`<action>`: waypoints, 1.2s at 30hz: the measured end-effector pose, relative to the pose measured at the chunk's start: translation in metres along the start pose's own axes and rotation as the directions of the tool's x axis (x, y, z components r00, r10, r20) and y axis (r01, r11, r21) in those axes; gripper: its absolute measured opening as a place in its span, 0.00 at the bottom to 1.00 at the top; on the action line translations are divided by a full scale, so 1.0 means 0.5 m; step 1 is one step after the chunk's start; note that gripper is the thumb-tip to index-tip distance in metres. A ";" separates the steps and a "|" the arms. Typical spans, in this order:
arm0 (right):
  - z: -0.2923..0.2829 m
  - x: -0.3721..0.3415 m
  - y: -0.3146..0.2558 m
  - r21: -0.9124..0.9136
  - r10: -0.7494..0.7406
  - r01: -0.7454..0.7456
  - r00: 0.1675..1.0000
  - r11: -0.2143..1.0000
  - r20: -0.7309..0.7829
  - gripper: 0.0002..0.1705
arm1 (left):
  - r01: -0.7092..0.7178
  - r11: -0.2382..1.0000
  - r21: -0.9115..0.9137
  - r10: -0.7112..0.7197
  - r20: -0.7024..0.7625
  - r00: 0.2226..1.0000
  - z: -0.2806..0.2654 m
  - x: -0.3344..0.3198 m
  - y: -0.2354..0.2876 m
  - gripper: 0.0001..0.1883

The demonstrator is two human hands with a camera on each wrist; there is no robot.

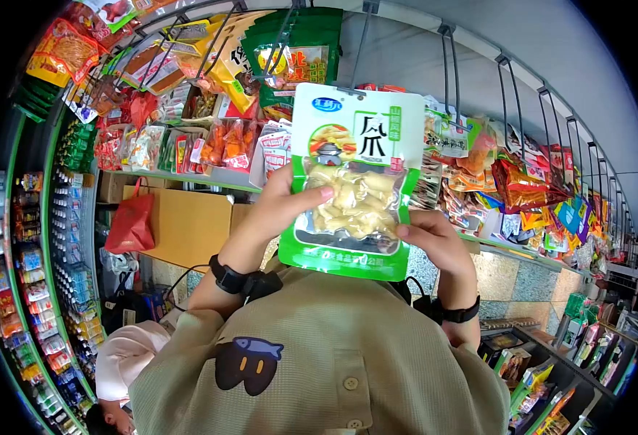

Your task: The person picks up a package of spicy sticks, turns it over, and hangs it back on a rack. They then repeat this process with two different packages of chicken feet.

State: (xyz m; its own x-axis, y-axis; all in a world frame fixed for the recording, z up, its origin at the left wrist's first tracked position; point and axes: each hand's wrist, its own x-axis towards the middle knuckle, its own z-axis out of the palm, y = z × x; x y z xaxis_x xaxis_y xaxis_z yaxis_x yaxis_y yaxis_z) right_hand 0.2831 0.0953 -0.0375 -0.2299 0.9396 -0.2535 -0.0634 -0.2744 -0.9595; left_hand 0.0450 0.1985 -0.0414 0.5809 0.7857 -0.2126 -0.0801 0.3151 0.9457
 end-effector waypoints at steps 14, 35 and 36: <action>0.056 0.073 -0.036 0.196 -0.055 0.079 0.991 0.977 -0.124 0.14 | -0.153 0.982 0.108 0.152 0.019 0.988 0.001 -0.037 0.024 0.21; 0.059 0.075 -0.012 0.259 -0.068 0.148 0.953 0.954 -0.296 0.15 | -0.169 0.984 0.057 0.170 0.001 0.985 0.006 -0.023 0.016 0.18; 0.058 0.075 -0.012 0.262 -0.064 0.145 0.953 0.954 -0.295 0.15 | -0.173 0.983 0.063 0.173 0.001 0.985 0.006 -0.022 0.015 0.17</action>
State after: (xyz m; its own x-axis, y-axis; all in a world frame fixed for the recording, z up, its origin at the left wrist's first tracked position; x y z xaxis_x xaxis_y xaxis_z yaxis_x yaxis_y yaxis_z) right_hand 0.2469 0.1263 -0.0376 0.0715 0.9737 -0.2164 -0.3482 -0.1789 -0.9202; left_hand 0.0402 0.1905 -0.0313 0.5595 0.8276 -0.0453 -0.1282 0.1404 0.9818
